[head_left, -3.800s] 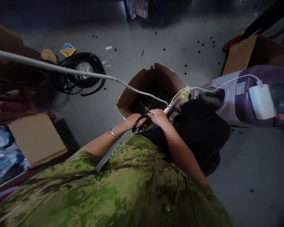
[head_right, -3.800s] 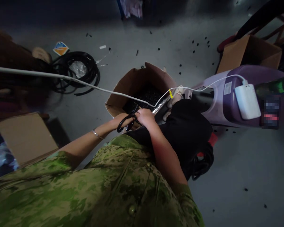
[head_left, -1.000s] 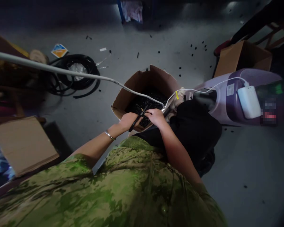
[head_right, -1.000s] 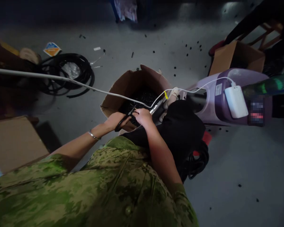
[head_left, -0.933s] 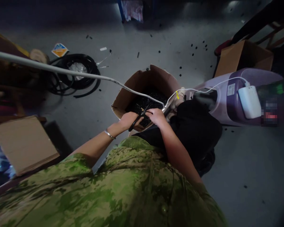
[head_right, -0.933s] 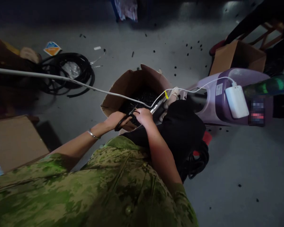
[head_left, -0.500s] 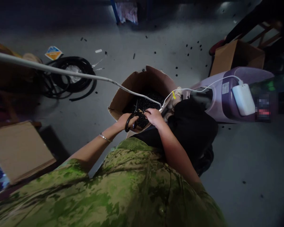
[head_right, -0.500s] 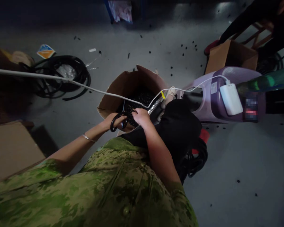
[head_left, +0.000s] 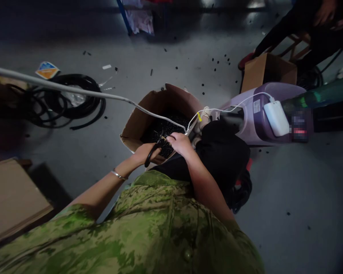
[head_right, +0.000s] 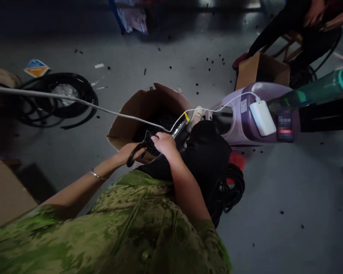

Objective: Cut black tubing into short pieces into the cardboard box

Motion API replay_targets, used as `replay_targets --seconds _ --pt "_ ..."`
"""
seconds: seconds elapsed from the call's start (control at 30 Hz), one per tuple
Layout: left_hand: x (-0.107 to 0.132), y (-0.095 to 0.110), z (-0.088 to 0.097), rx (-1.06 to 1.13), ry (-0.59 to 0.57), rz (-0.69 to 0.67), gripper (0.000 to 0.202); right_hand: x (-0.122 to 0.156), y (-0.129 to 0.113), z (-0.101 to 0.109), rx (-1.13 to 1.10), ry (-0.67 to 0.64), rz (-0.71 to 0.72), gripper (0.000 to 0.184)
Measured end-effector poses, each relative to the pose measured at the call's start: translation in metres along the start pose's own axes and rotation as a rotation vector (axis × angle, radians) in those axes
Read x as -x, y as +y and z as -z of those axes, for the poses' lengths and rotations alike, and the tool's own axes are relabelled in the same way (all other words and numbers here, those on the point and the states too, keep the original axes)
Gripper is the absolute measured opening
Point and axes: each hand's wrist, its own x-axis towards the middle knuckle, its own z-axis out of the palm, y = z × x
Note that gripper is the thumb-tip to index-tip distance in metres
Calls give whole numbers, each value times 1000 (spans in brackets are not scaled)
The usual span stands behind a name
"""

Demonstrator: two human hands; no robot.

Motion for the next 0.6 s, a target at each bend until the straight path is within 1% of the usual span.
replay_targets --seconds 0.07,0.13,0.3,0.43,0.6 --pt "2 4 2 -23 -12 -16 39 -2 2 1 -29 71 -66 32" --pt "3 8 3 -46 -9 -22 35 -3 3 1 -99 118 -96 31" --pt "6 12 3 -60 9 -47 32 0 7 3 -252 149 -41 29" --pt "5 10 -1 -32 38 -76 31 5 8 5 -285 151 12 31" --pt "2 8 -4 -18 65 -92 32 8 7 3 -315 141 55 29"
